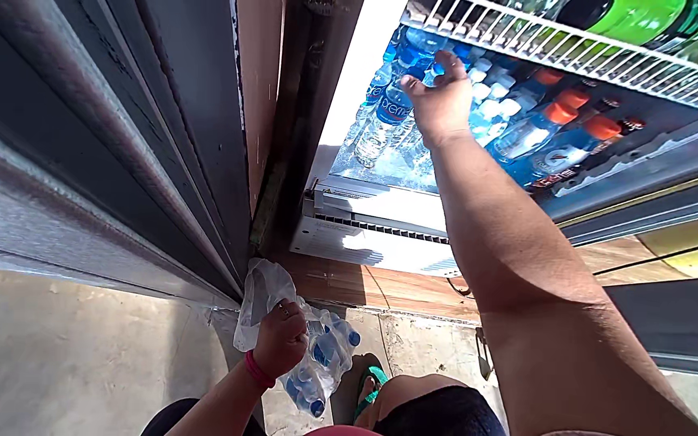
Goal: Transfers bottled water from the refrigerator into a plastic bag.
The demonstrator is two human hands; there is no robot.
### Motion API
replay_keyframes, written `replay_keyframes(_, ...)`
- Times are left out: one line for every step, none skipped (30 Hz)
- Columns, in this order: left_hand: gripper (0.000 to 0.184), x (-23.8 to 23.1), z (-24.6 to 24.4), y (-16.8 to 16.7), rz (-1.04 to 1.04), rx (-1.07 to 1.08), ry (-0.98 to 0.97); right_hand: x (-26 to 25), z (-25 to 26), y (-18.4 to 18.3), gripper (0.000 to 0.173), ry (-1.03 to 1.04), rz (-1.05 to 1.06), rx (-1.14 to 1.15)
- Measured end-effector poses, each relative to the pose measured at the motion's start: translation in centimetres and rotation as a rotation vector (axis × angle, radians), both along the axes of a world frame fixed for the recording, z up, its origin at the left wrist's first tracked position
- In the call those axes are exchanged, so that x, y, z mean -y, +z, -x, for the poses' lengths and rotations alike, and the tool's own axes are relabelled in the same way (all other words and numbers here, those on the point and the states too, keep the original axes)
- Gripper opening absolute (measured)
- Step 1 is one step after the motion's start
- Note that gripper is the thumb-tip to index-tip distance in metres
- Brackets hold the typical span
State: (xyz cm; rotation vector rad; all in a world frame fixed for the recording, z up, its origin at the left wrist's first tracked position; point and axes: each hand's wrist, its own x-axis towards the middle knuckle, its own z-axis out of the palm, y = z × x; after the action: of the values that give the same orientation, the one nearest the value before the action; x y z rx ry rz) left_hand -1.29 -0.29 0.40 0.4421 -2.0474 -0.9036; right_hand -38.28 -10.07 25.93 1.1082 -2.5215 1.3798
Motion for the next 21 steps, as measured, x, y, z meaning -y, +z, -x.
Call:
replay_keyframes(0.016,0.0,0.0,0.0,-0.005,-0.001,-0.003,-1.1,-1.3,-0.3,0.058,0.041,0.085,-0.002)
replay_keyframes(0.016,0.0,-0.1,0.0,-0.010,0.000,-0.005,-2.6,-3.2,-1.0,0.041,0.125,0.189,0.050)
replay_keyframes(0.016,0.1,-0.1,0.0,-0.015,0.001,-0.007,-4.6,-5.6,-2.0,0.020,0.280,0.266,0.194)
replay_keyframes(0.016,0.2,0.0,0.0,-0.018,0.000,-0.011,-7.2,-8.2,-3.4,0.008,0.483,0.240,0.412)
replay_keyframes(0.016,0.2,0.0,-0.1,-0.022,-0.001,-0.017,-9.9,-10.4,-5.2,0.012,0.700,0.075,0.648)
replay_keyframes(0.015,0.3,-0.1,0.0,-0.023,-0.005,-0.020,-12.2,-12.0,-7.5,0.016,0.899,-0.201,0.842)
replay_keyframes(0.015,0.4,-0.1,-0.1,-0.025,-0.013,-0.022,-13.8,-13.4,-10.2,0.019,1.066,-0.522,0.988)
replay_keyframes(0.015,0.4,-0.1,-0.1,-0.026,-0.018,-0.026,-15.0,-14.7,-13.4,0.021,1.160,-0.807,1.115)
replay_keyframes(0.015,0.4,-0.1,-0.1,-0.025,-0.021,-0.028,-16.0,-16.2,-16.7,0.019,1.146,-0.998,1.217)
replay_keyframes(0.015,0.5,0.0,-0.1,-0.022,-0.021,-0.029,-16.9,-17.9,-19.5,0.018,1.046,-1.059,1.283)
replay_keyframes(0.016,0.4,0.1,-0.1,-0.015,-0.020,-0.031,-17.7,-19.9,-21.7,0.015,0.911,-1.008,1.308)
replay_keyframes(0.016,0.3,0.2,0.0,-0.008,-0.019,-0.032,-18.2,-22.0,-23.5,0.013,0.790,-0.889,1.290)
replay_keyframes(0.016,0.3,0.2,0.0,-0.006,-0.023,-0.037,-18.4,-23.9,-25.1,0.015,0.719,-0.766,1.211)
replay_keyframes(0.016,0.2,0.3,0.0,-0.005,-0.028,-0.043,-18.3,-25.3,-26.4,0.026,0.736,-0.734,1.072)
replay_keyframes(0.016,0.2,0.3,0.1,-0.006,-0.037,-0.048,-17.9,-26.2,-27.3,0.036,0.782,-0.811,0.895)
replay_keyframes(0.016,0.1,0.4,0.1,-0.006,-0.044,-0.050,-17.6,-26.5,-27.6,0.042,0.831,-0.955,0.747)
replay_keyframes(0.015,0.1,0.5,0.2,-0.007,-0.050,-0.052,-17.6,-26.3,-28.1,0.046,0.862,-1.099,0.633)
replay_keyframes(0.015,0.1,0.5,0.1,-0.007,-0.055,-0.055,-18.1,-25.7,-29.8,0.050,0.845,-1.174,0.591)
replay_keyframes(0.015,0.1,0.5,0.0,-0.007,-0.060,-0.057,-19.4,-25.1,-33.0,0.050,0.765,-1.126,0.570)
replay_keyframes(0.016,0.2,0.4,-0.1,-0.004,-0.058,-0.061,-20.9,-24.5,-36.3,0.050,0.701,-1.073,0.519)
replay_keyframes(0.016,0.2,0.2,-0.2,-0.002,-0.054,-0.069,-21.7,-24.2,-38.0,0.052,0.642,-1.056,0.537)
